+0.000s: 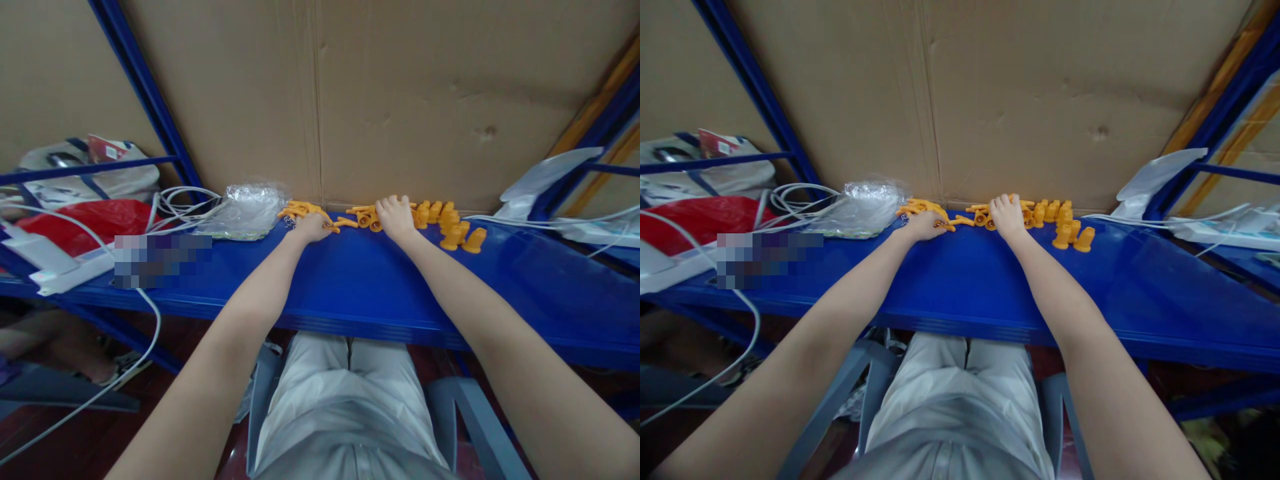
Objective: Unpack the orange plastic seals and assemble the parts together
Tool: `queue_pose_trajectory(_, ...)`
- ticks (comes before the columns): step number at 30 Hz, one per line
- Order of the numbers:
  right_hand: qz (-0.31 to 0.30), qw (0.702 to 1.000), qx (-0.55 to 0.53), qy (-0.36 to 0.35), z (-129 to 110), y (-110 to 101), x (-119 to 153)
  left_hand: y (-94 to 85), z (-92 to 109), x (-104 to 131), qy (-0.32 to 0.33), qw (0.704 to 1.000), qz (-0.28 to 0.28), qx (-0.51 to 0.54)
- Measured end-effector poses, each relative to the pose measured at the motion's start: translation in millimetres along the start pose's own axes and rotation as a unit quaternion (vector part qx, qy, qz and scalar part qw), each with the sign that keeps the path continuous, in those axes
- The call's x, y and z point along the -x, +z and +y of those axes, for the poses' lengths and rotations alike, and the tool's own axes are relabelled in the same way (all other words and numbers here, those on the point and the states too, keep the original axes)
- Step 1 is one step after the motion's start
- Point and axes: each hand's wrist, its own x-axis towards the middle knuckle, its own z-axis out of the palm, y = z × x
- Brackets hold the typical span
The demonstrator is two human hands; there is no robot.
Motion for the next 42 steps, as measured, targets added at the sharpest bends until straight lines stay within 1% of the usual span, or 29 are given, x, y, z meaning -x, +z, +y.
queue_pose_trajectory(4,0.017,1.0,0.013,0.008,-1.1,5.8,2.0,-1.8,3.9,0.2,-0.001,1.0,0.018,0.023)
queue_pose_trajectory(8,0.011,0.999,0.009,0.036,-5.5,8.1,2.2,-1.7,5.2,-3.4,-0.019,0.998,0.041,0.036)
queue_pose_trajectory(12,-0.011,0.998,-0.003,0.062,-9.1,7.2,2.3,-1.7,5.3,-6.4,-0.041,0.992,0.102,0.054)
queue_pose_trajectory(15,-0.021,0.997,-0.018,0.067,-10.6,4.9,3.7,-2.6,5.0,-7.0,-0.049,0.984,0.144,0.095)
queue_pose_trajectory(19,-0.031,0.995,-0.036,0.084,-11.9,1.3,6.9,-5.6,6.1,-5.9,-0.037,0.973,0.18,0.14)
queue_pose_trajectory(22,-0.035,0.993,-0.048,0.102,-12.0,-0.9,8.9,-8.7,9.3,-3.6,-0.041,0.967,0.207,0.143)
queue_pose_trajectory(25,-0.038,0.992,-0.06,0.104,-11.4,-2.6,10.6,-11.0,13.4,-0.6,-0.046,0.964,0.228,0.132)
queue_pose_trajectory(29,-0.06,0.993,-0.064,0.076,-10.4,-3.0,13.0,-10.4,16.7,1.3,-0.038,0.962,0.236,0.129)
queue_pose_trajectory(32,-0.064,0.994,-0.067,0.061,-10.1,-1.8,14.1,-8.2,17.6,0.6,-0.032,0.963,0.232,0.133)
queue_pose_trajectory(42,-0.058,0.991,-0.078,0.086,-12.1,-5.3,12.0,-2.1,15.6,-2.9,0.004,0.968,0.191,0.161)
